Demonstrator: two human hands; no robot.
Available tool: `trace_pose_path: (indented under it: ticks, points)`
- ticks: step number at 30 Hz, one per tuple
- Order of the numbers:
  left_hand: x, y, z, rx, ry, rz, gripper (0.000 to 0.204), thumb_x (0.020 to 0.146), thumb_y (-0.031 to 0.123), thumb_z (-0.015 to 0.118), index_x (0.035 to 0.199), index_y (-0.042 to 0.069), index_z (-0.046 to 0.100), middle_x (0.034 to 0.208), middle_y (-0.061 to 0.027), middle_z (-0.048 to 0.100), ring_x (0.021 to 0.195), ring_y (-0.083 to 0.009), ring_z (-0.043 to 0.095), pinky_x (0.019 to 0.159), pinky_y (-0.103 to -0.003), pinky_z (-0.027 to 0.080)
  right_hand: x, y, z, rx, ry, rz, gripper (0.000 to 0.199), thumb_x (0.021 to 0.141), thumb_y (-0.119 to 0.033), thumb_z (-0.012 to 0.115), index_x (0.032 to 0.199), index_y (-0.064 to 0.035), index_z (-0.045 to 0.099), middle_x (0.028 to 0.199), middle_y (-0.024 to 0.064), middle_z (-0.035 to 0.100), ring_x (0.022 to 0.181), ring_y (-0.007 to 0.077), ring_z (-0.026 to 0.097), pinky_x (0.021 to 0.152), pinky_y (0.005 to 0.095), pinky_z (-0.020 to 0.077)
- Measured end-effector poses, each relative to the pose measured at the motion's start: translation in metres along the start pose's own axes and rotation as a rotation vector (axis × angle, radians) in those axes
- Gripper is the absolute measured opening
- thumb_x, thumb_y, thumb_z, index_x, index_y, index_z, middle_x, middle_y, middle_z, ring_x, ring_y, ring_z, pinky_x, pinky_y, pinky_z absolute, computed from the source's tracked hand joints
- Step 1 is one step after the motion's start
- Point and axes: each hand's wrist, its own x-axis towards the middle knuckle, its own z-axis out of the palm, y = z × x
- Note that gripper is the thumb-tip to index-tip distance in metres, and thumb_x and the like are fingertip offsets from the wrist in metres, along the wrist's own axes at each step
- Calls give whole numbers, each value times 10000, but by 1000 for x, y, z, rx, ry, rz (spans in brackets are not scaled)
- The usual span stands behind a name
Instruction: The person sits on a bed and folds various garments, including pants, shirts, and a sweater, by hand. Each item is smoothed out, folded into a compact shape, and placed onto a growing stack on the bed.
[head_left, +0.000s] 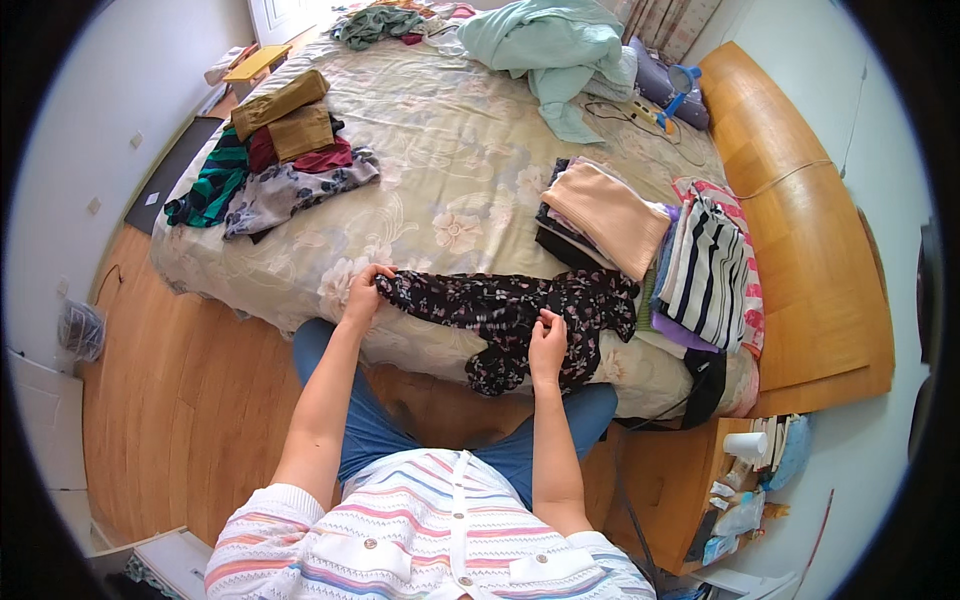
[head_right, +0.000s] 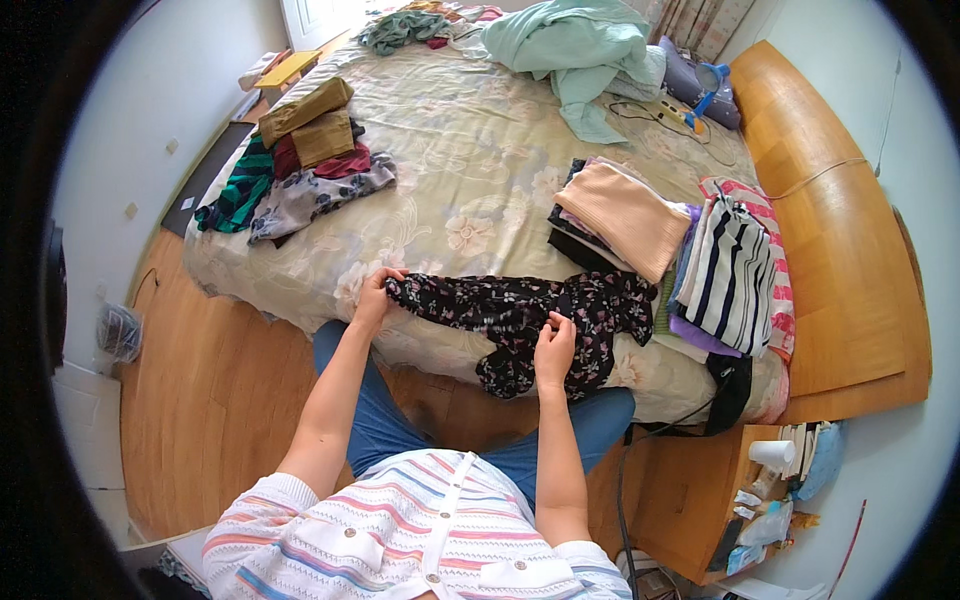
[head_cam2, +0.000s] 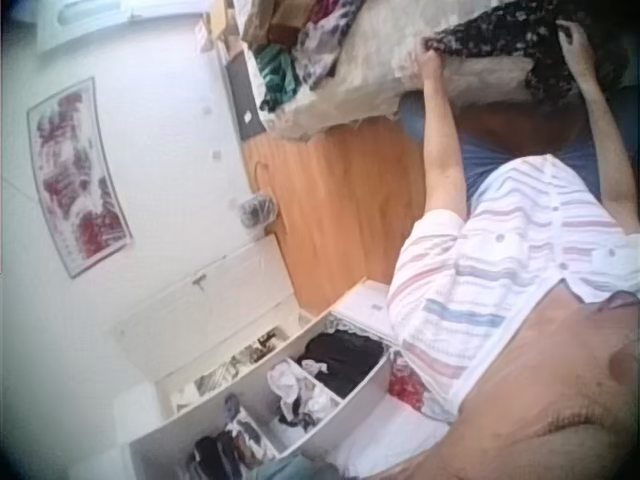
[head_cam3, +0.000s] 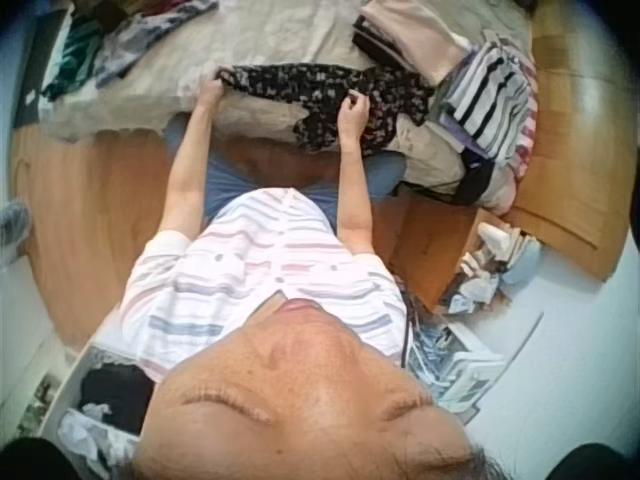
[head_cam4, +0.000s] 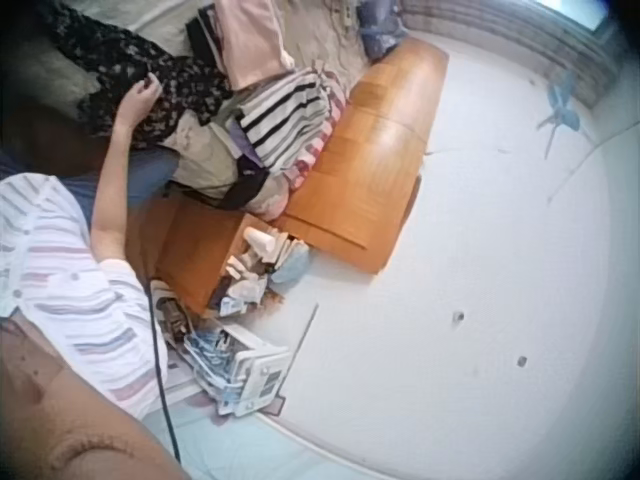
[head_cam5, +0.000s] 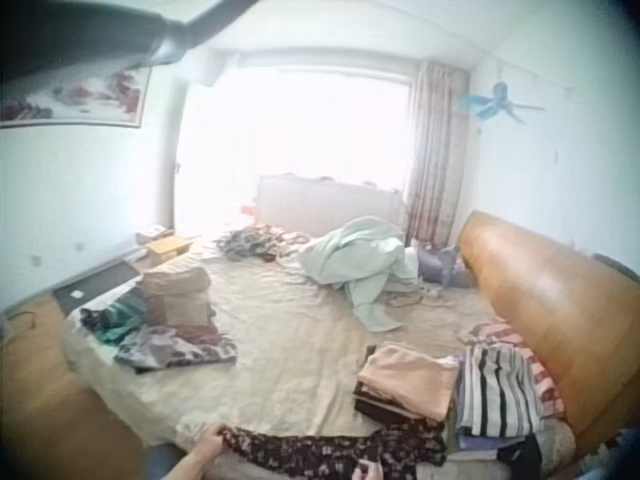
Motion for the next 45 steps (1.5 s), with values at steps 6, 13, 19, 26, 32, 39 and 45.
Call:
trace_pose_path:
  ticks: [6, 13, 19, 26, 32, 39, 45]
  points:
    - [-25, 10, -10, 225, 100, -85, 360, 874, 9, 409, 1187, 51, 583, 1165, -79, 623, 889, -121, 612, 774, -268, 534, -6, -27, 11, -74, 63, -180, 125, 919, -115, 567, 997, -22, 599, 1016, 127, 573, 928, 291, 599, 842, 378, 493]
    - [-46, 12, -11, 84, -33, -22, 548, 888, 28, 465, 1434, 42, 421, 1261, -93, 567, 1071, -154, 581, 898, -308, 520, -22, -33, 9, -229, -103, -347, 345, 814, -194, 739, 1095, -43, 609, 1098, 138, 527, 1052, 325, 515, 926, 413, 440]
    - [-54, 29, -1, 223, -105, 53, 586, 826, -48, 476, 1407, 25, 451, 1269, -76, 569, 1100, -147, 560, 951, -285, 477, -26, -4, -3, -85, -244, -263, 426, 809, -95, 689, 1220, -51, 582, 1151, 125, 509, 1053, 275, 517, 922, 360, 444]
    - [-40, 1, -10, 391, -22, 122, 523, 757, -85, 435, 1256, -10, 575, 1212, -101, 621, 1105, -155, 579, 961, -262, 445, -22, 4, 11, -139, -76, -240, 215, 846, -50, 584, 1057, -18, 614, 1071, 121, 522, 882, 258, 533, 821, 361, 473]
    - [-36, 2, -7, 402, 29, -44, 464, 786, -30, 499, 1235, 18, 606, 1020, -55, 656, 835, -93, 595, 748, -236, 487, -21, -32, 12, -388, 27, -322, 147, 901, -178, 598, 955, -41, 592, 1039, 136, 521, 902, 362, 583, 785, 443, 494]
    - [-29, -3, -10, 435, -45, -18, 448, 799, 39, 555, 1243, 26, 616, 958, -62, 665, 748, -90, 581, 693, -243, 500, -13, -45, 4, -234, 67, -339, 181, 953, -188, 535, 932, -10, 554, 920, 195, 610, 860, 374, 627, 716, 448, 510]
    - [-37, -2, -8, 533, -90, 186, 524, 754, -10, 558, 1276, 13, 596, 1125, -82, 675, 915, -107, 617, 820, -235, 488, -15, -43, 2, -105, 8, -217, 183, 944, -184, 539, 925, -3, 561, 885, 205, 617, 830, 411, 595, 732, 465, 480]
